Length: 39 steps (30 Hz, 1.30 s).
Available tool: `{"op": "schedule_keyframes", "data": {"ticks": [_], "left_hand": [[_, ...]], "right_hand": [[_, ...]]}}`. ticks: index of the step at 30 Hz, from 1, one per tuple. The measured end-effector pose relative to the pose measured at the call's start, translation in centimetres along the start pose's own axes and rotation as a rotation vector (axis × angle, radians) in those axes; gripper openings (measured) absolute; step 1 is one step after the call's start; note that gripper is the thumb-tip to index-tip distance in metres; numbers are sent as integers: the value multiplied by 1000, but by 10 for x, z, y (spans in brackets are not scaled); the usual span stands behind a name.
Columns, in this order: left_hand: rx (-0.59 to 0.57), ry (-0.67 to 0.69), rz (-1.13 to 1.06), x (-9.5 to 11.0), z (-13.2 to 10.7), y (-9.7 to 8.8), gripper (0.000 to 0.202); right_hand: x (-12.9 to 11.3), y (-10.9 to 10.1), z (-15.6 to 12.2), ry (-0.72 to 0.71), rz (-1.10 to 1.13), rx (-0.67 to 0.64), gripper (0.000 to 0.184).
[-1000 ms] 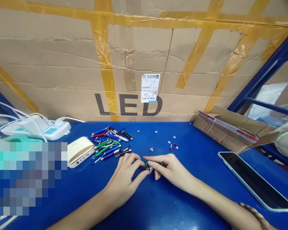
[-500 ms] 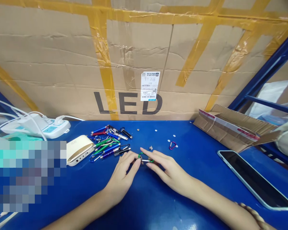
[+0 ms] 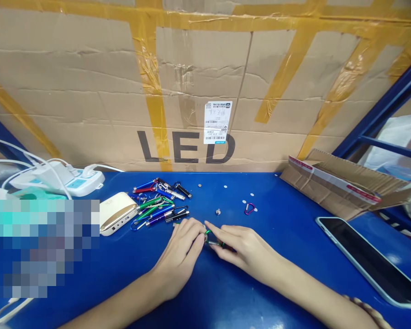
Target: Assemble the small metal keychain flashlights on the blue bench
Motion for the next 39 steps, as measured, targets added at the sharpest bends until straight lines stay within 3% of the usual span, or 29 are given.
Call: {"op": "schedule_keyframes", "data": {"ticks": [9,15,20,29,39], "left_hand": [[-39,-18,136,-4,-1,9,24],[-42,15,160,-4,2,11,29],[-24,39,163,-2,1,9,28],[103,95,105,-4,4,-2,17],[193,256,134,13,0,-10,14]], "right_hand": [[-2,6,-1,-17,-48,-13,34],[7,15,-2,77,85,-63,29],[9,10,-2,82,135,-26,33],[15,2,-3,87,139,47,34],[7,5,-3,79,232,94,30]]}}
Point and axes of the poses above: each hand's wrist, its own z-axis towards the middle knuckle, its own y-axis out of the palm, x = y × z, the point moved 10 cm from there along z, towards the middle knuckle, and after that the axes turned 3 degrees about -y, right-handed, at the moved point
